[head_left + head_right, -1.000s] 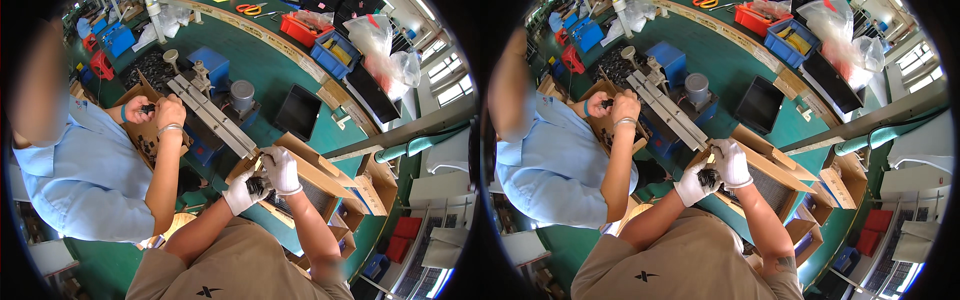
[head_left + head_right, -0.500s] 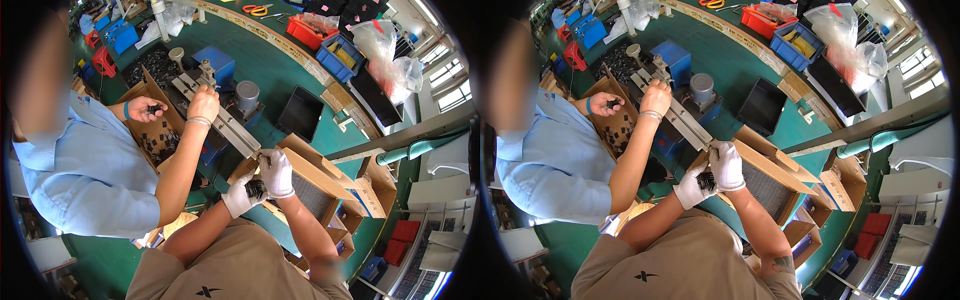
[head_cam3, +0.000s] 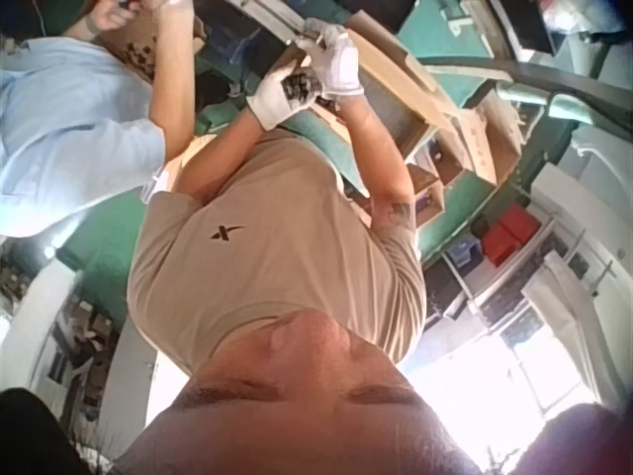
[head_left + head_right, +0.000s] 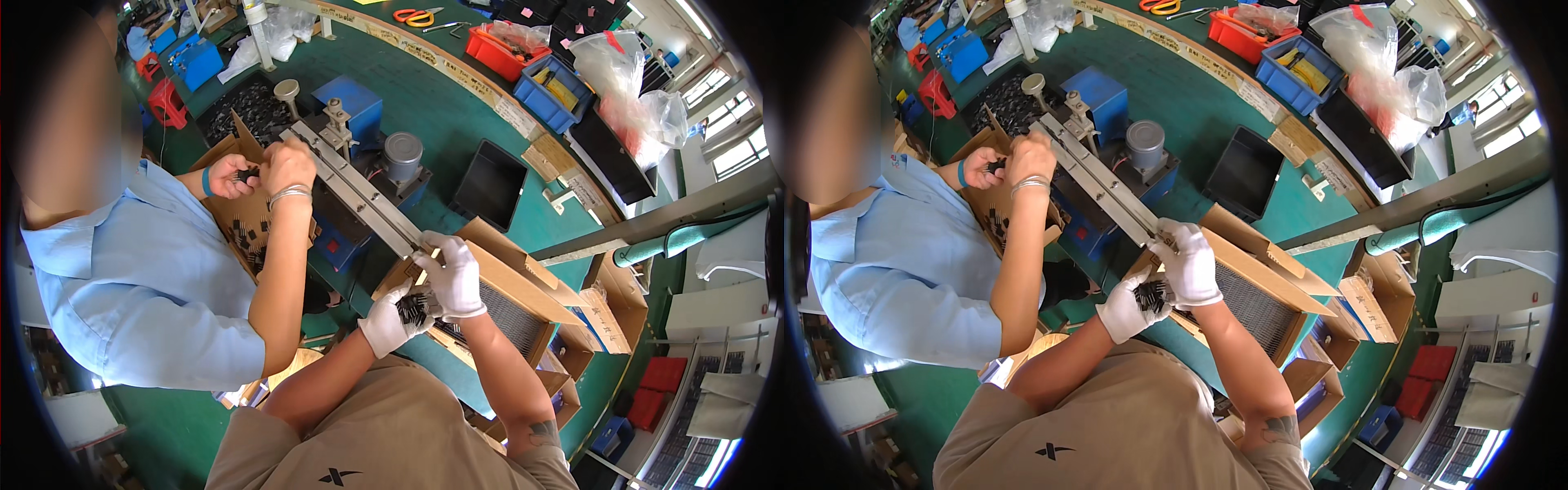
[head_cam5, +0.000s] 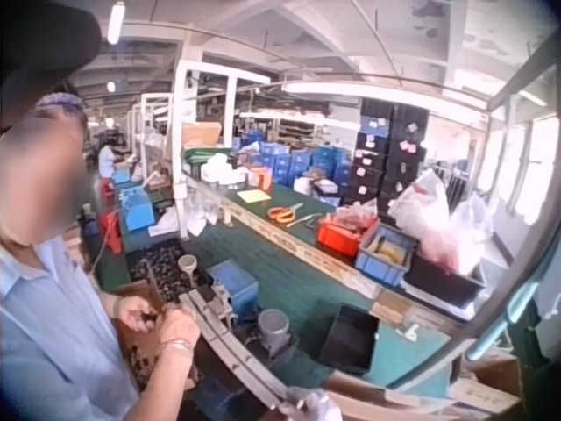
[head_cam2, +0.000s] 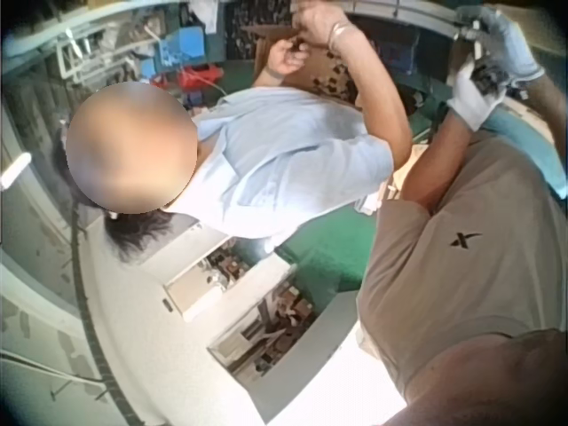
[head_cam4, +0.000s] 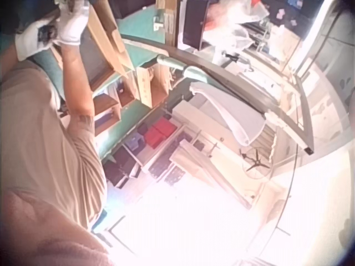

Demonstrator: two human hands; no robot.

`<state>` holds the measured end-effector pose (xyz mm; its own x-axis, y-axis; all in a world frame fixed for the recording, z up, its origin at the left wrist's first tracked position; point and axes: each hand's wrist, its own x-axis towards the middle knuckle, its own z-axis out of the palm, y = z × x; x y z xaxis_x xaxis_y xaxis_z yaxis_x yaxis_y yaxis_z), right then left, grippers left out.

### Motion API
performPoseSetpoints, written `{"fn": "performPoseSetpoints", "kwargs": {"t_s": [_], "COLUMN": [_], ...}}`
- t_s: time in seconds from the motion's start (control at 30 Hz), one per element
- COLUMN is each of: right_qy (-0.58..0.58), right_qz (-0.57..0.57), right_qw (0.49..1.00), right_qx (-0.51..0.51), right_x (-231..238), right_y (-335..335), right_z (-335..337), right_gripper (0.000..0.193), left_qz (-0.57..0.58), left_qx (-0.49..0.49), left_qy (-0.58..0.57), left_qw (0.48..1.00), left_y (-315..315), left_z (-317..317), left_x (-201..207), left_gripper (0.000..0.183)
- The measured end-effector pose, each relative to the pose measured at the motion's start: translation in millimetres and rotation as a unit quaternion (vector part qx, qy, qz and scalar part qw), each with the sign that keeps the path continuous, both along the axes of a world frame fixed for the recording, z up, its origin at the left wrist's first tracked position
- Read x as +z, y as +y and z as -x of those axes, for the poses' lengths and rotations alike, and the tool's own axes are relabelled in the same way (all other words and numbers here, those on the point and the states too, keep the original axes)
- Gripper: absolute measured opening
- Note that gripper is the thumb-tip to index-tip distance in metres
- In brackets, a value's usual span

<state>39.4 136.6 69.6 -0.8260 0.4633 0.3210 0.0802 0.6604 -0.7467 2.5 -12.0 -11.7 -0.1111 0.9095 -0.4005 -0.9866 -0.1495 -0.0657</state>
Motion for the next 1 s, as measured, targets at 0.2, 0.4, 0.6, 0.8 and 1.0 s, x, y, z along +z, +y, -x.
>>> {"fn": "performPoseSetpoints", "kwargs": {"t_s": [0.2, 0.4, 0.6, 0.8, 1.0], "right_qy": [-0.106, -0.147, -0.054, -0.027, -0.164], "right_qz": [-0.066, -0.127, -0.098, -0.093, 0.093], "right_qw": [0.984, 0.970, 0.993, 0.984, 0.979], "right_qx": [0.127, 0.146, 0.025, 0.149, 0.076], "right_x": [15, -1, 4, 20, 5], "right_y": [14, 18, 3, 9, 18], "right_z": [-39, -47, -52, -53, -47], "right_gripper": [0.018, 0.020, 0.015, 0.017, 0.028], "left_qz": [0.006, -0.036, -0.073, 0.065, 0.068], "left_qx": [0.001, -0.006, -0.006, -0.030, -0.068], "left_qy": [0.004, -0.041, -0.047, 0.007, 0.079], "left_qw": [1.000, 0.998, 0.996, 0.997, 0.992], "left_y": [3, 8, 14, 23, 18], "left_z": [-2, -6, -4, -5, -7], "left_x": [2, -5, -4, 26, 2], "left_gripper": [0.035, 0.032, 0.029, 0.029, 0.030]}}
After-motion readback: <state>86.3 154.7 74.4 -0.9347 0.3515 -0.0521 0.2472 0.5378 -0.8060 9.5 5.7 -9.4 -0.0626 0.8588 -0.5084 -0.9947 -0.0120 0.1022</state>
